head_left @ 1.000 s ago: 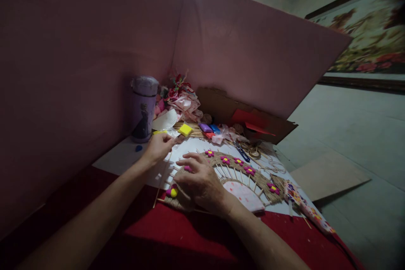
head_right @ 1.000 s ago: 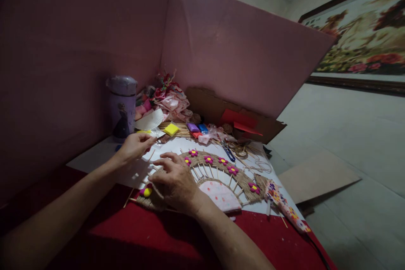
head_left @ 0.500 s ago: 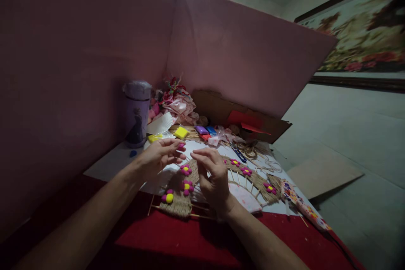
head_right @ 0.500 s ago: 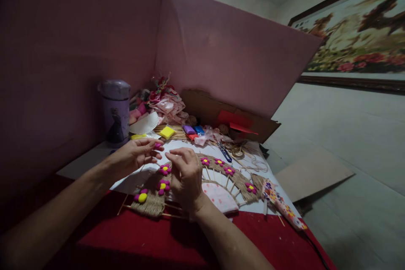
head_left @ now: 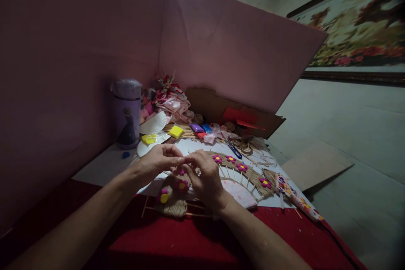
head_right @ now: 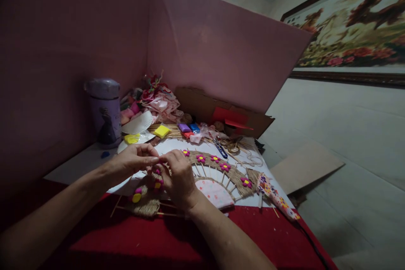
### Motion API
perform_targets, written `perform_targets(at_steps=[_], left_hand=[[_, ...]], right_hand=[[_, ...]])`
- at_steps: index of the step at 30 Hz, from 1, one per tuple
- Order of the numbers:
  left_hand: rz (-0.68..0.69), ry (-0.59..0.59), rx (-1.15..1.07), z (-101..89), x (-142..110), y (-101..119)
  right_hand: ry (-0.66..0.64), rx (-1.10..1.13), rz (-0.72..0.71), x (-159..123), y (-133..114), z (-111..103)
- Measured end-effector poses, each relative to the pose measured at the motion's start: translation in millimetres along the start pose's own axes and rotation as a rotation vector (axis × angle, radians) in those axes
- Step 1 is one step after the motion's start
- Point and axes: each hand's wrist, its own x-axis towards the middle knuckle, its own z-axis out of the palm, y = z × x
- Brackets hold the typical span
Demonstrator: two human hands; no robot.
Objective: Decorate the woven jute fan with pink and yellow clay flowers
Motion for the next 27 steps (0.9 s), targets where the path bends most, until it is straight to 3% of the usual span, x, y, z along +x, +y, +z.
perform_targets(at_steps=[9, 13, 18, 22, 24, 27], left_hand=[[0.021, -0.003, -0.02, 2.2, -2.1, 4.8], [0.056, 0.041, -0.006, 4.5, -0.4, 1.9], [0.111, 0.163, -0.151, 0.6, 4.9, 2.2], [0.07, 0.307, -0.227, -6.8, 7.0, 5.0], [0.053, 0.248, -0.245, -6.7, 6.3, 4.6], [-0.028, 0.068, -0.217, -1.5, 3.1, 2.3]], right_hand=[[-0.031, 0.108, 0.008, 4.0, -0.5, -3.3], [0.023, 0.202, 0.094, 4.1, -2.6, -0.3], [0.018, 0.732, 0.432, 5.3, -1.7, 0.2], [-0.014, 0.983, 0.485, 6.0, 4.5, -2.0], [-0.011, 1.0, 0.469, 6.1, 7.0, -1.3], [0.003, 0.953, 0.45, 6.4, 8.0, 1.5]])
